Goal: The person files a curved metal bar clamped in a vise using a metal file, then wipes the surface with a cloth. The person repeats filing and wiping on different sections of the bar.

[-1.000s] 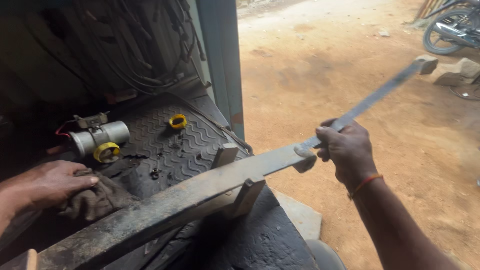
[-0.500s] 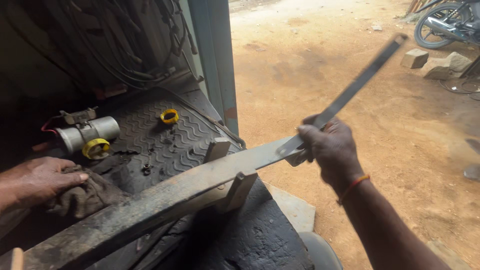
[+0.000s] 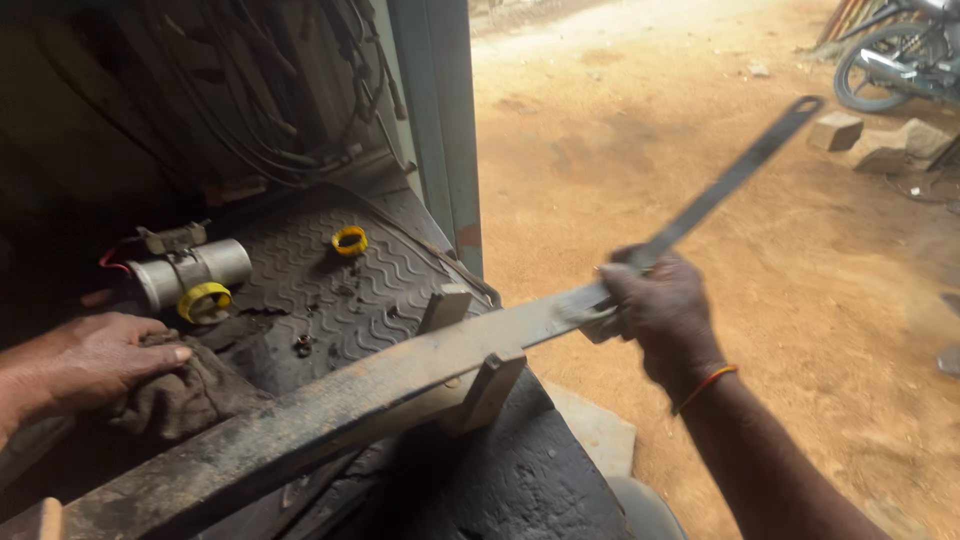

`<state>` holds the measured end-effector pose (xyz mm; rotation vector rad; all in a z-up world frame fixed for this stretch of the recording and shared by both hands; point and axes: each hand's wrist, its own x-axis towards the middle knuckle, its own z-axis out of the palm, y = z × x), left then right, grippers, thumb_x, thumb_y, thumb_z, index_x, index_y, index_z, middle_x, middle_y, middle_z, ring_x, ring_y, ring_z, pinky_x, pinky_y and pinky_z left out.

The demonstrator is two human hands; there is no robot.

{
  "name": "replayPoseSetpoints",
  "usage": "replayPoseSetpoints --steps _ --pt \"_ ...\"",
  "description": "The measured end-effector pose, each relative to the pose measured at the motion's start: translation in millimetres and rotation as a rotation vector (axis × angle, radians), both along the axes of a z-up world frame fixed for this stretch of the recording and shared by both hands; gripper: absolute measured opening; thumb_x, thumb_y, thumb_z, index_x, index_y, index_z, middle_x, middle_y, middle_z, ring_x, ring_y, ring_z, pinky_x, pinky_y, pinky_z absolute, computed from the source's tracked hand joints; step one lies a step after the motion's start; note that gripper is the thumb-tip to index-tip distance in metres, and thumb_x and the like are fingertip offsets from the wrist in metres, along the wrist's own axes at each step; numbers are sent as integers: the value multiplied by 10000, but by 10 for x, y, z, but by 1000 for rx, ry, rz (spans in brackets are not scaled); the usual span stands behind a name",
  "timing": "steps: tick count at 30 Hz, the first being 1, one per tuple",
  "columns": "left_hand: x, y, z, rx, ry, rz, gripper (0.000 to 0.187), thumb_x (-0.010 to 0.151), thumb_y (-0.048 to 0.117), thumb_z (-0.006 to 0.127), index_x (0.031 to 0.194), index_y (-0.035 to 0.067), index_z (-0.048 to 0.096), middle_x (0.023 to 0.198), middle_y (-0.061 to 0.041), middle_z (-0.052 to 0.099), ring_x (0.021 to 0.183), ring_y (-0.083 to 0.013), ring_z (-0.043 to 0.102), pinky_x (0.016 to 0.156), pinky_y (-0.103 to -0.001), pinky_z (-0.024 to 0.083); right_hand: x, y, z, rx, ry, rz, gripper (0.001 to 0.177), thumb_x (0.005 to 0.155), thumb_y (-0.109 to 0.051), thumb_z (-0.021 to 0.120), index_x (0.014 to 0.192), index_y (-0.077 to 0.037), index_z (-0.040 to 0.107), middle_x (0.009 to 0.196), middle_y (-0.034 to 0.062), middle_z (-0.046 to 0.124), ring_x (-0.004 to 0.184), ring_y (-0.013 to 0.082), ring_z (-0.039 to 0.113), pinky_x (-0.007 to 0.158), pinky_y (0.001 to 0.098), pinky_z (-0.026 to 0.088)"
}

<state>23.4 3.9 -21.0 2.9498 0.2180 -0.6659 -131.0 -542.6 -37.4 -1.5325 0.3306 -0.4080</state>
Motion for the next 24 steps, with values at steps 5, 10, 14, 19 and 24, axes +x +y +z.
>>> replayPoseSetpoints --steps 5,10,14,19,24 --pt "-115 -106 79 43 9 15 485 952 543 620 1066 91 751 724 -107 635 678 -237 604 657 -419 465 89 -40 62 -67 -60 -27 209 923 -84 665 1063 71 653 799 146 685 573 153 626 472 268 504" --pt "-170 -230 226 -17 15 46 439 948 481 658 1081 72 747 748 -102 622 690 -221 574 627 -416 463 -4 131 54 -45 -103 20 218 895 -81 658 1060 56 619 801 138 697 605 167 695 463 292 560" --pt "-240 -236 255 -94 -20 3 439 921 459 658 1118 88 785 779 -101 725 716 -205 657 659 -415 520 77 68 169 -90 -29 51 211 926 -92 645 1072 61 646 793 173 705 563 223 656 431 312 511" --pt "-262 -308 315 -124 -17 -20 402 923 431 666 1130 101 766 831 -133 704 734 -229 625 677 -434 496 120 108 172 -156 -19 63 224 907 -82 657 1079 61 649 794 171 698 566 204 648 446 330 502" --pt "-302 -317 301 -73 -24 -33 448 915 448 658 1175 111 797 923 -115 754 821 -230 722 756 -428 549 185 161 240 -167 29 17 235 911 -109 681 1099 32 670 800 122 706 542 142 596 446 263 480"
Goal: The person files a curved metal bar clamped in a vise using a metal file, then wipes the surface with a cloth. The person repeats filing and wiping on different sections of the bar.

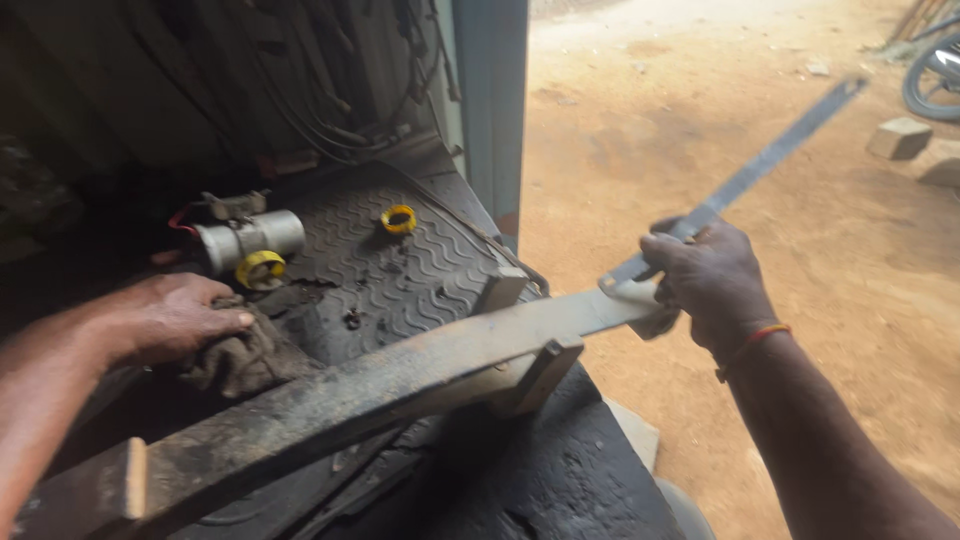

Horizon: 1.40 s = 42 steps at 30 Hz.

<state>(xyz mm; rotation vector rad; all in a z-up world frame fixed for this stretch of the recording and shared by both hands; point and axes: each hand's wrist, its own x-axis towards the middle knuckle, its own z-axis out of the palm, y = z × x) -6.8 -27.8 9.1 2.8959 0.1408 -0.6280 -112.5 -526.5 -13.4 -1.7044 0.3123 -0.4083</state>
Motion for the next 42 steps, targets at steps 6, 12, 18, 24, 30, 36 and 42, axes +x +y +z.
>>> replayPoseSetpoints --steps 6,12,18,24,30,36,42 --pt "18 -71 22 -6 11 -35 472 943 475 663 1183 92 799 915 -92 749 812 -217 729 742 -423 553 -141 240 137 12 49 75 222 893 -110 666 1069 26 664 730 147 686 462 145 558 336 280 414" --pt "-262 -283 523 9 -142 -15 445 976 456 649 1296 150 695 743 -108 681 675 -210 636 627 -408 520 -138 334 254 52 -16 38 233 909 -114 653 1096 23 635 722 143 688 450 122 575 327 280 416" --pt "-1067 -847 1197 -15 -190 -127 367 1023 384 547 1215 139 740 853 -65 740 772 -192 731 752 -372 593 -168 197 149 91 -46 54 216 903 -78 651 1084 38 623 734 154 708 468 140 622 354 272 473" --pt "-1783 -1229 611 -86 -499 -427 434 979 479 529 1236 177 707 1044 -66 769 933 -285 753 791 -449 595 -239 357 85 54 -142 78 194 917 -81 649 1064 42 616 721 171 722 496 168 655 387 265 469" --pt "-1886 -1524 578 -110 -550 -160 361 1007 479 528 1144 205 719 991 -45 782 946 -305 763 842 -467 599 -206 -8 37 47 -92 25 220 913 -93 672 1090 27 620 779 154 708 535 166 627 434 285 490" --pt "-1984 -1639 568 52 -695 -186 336 994 486 561 1052 190 708 943 -41 767 887 -312 756 781 -468 603 -221 3 16 124 -81 44 217 905 -80 661 1087 33 628 816 179 711 558 183 656 432 290 496" --pt "-2018 -1657 619 -55 -927 -270 353 896 425 609 1034 117 716 877 -118 749 769 -358 735 671 -499 587 -156 456 138 56 -174 210 235 880 -109 680 1069 17 621 795 148 735 567 149 695 431 270 525"
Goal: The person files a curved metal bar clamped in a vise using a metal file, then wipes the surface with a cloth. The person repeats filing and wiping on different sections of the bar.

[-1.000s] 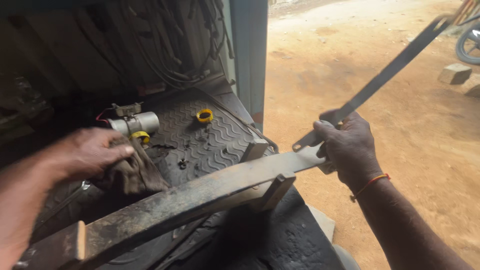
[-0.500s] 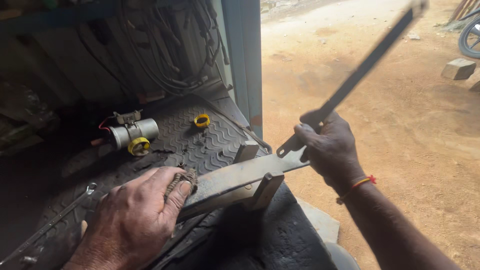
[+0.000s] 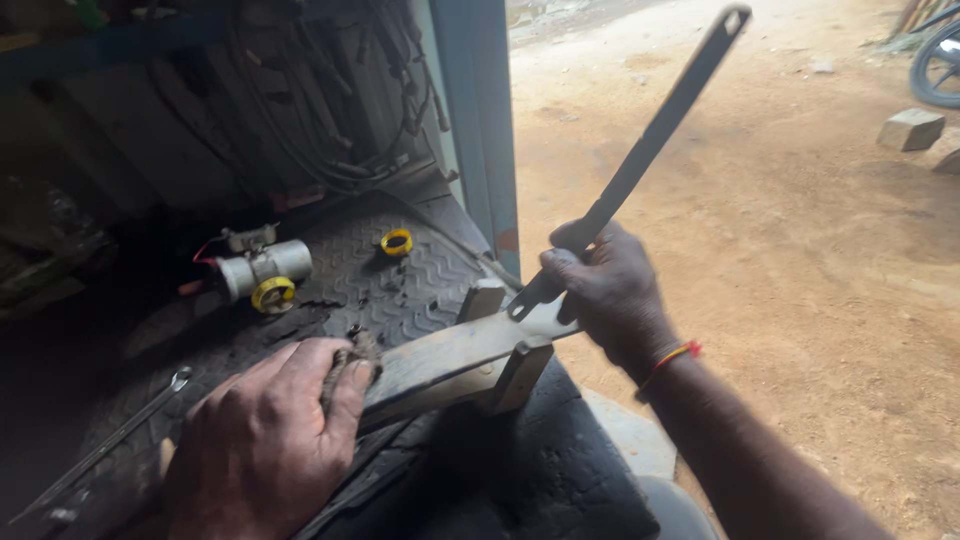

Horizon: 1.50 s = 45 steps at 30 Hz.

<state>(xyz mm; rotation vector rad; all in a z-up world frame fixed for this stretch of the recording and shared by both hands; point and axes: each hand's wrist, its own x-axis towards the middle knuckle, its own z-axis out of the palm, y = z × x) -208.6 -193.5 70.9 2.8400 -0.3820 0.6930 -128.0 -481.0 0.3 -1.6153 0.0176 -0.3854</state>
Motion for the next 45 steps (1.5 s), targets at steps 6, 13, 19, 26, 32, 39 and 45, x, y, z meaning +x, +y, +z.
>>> replayPoseSetpoints --steps 6,13,19,26,32,39,45 --pt "33 71 -32 61 178 83 340 972 465 592 1030 156 720 879 -53 758 790 -290 753 720 -446 602 3 -357 -72 25 141 -222 227 875 -89 686 1070 18 641 799 148 701 520 159 632 418 282 486" --pt "62 65 -70 18 -9 -7 355 907 416 618 1057 114 730 888 -111 765 782 -328 747 696 -465 594 11 132 -8 71 83 -16 237 885 -124 674 1075 9 627 773 142 724 540 146 659 426 266 525" --pt "9 65 -7 -24 5 -25 309 904 399 644 959 102 711 864 -99 754 751 -331 741 666 -475 578 -5 25 53 -14 95 -49 273 875 -124 677 1104 23 647 810 111 722 604 131 697 463 253 544" --pt "-7 74 17 -23 28 -11 285 900 389 621 913 113 691 817 -80 736 746 -299 744 660 -462 586 -78 74 149 -112 125 -140 289 906 -133 670 1153 17 649 794 143 731 571 172 662 458 301 503" --pt "-19 55 37 -10 28 -12 281 897 382 625 948 115 695 821 -90 733 733 -312 739 667 -473 583 -100 472 198 -43 -1 75 216 899 -115 653 1074 -2 597 765 128 728 596 137 732 479 267 562" --pt "-44 84 0 -25 -27 -22 291 901 399 638 934 118 706 814 -96 751 750 -344 733 667 -486 574 -111 -489 -152 9 141 -171 144 942 -114 671 1011 13 658 763 112 688 516 131 554 410 250 409" --pt "-37 16 9 -9 -2 35 333 916 441 655 992 125 729 822 -93 752 747 -342 734 676 -479 583 -142 -410 -218 114 144 -193 172 914 -94 674 1047 12 649 750 113 690 519 126 586 412 246 432"
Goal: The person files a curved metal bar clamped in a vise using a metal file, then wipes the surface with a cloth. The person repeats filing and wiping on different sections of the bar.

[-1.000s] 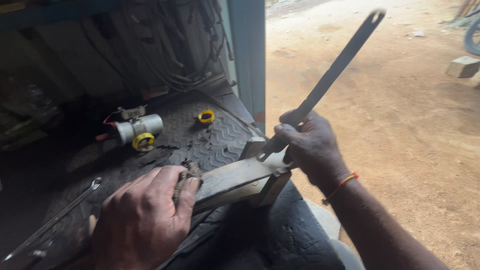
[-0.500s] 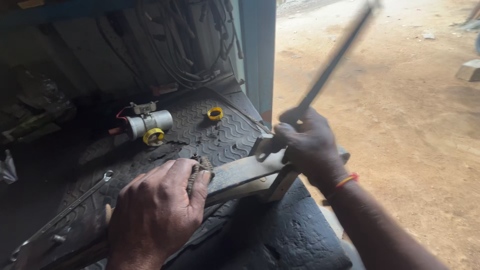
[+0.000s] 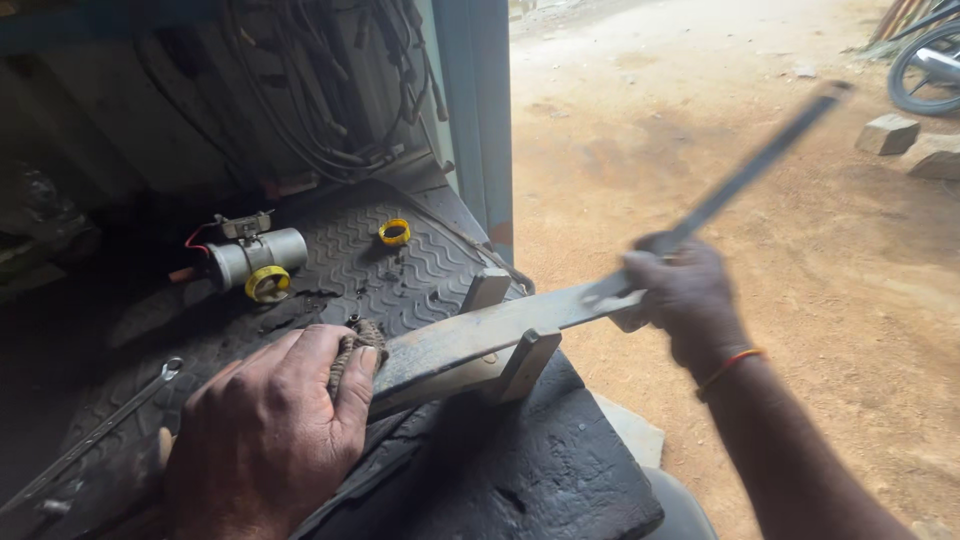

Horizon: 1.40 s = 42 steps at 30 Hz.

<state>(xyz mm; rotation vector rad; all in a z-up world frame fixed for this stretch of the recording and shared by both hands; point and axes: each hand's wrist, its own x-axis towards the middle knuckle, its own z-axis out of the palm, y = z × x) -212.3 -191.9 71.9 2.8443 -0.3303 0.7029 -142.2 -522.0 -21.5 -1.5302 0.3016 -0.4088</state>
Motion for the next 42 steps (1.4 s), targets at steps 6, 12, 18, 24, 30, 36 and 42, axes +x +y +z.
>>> replayPoseSetpoints --steps 6,12,18,24,30,36,42 --pt "-4 -38 -1 12 53 35 347 919 458 644 1041 148 740 853 -80 763 763 -325 745 695 -472 589 -58 292 137 -129 -95 104 192 911 -105 665 1056 14 621 736 148 730 501 155 613 402 271 461" --pt "-13 -41 20 23 89 68 340 931 465 617 1036 162 732 870 -69 765 795 -327 747 716 -480 592 -59 -247 -32 -108 42 -114 193 921 -102 679 1069 20 653 872 132 709 621 140 663 501 256 545" --pt "-10 -105 59 67 196 149 343 943 492 592 1050 191 717 865 -53 760 813 -313 752 745 -476 600 -124 237 -87 30 -98 76 208 914 -79 672 1078 48 647 848 187 696 628 165 683 474 270 533" --pt "-11 -81 47 56 164 123 354 938 499 595 1037 182 719 888 -50 763 806 -325 747 718 -486 597 -133 23 -19 78 -100 70 214 903 -90 651 1075 31 614 793 139 714 568 167 706 444 278 553" --pt "34 -36 -35 66 116 102 356 944 500 597 1066 196 737 887 -70 773 817 -335 744 730 -485 595 -134 -360 -206 -8 -11 -145 222 933 -112 680 1104 26 647 807 117 664 519 119 542 429 258 429" --pt "36 -34 -30 89 126 118 386 932 502 598 1092 176 727 853 -88 764 777 -329 755 694 -489 611 -200 127 -83 30 -77 79 210 909 -141 674 1054 8 645 750 129 705 499 113 578 415 256 470" --pt "34 4 -70 141 218 163 359 993 510 545 1081 219 735 888 -17 776 820 -265 770 742 -431 622 -164 -243 -85 -15 -37 -130 199 922 -118 672 1055 27 639 753 116 676 491 131 571 419 259 435"
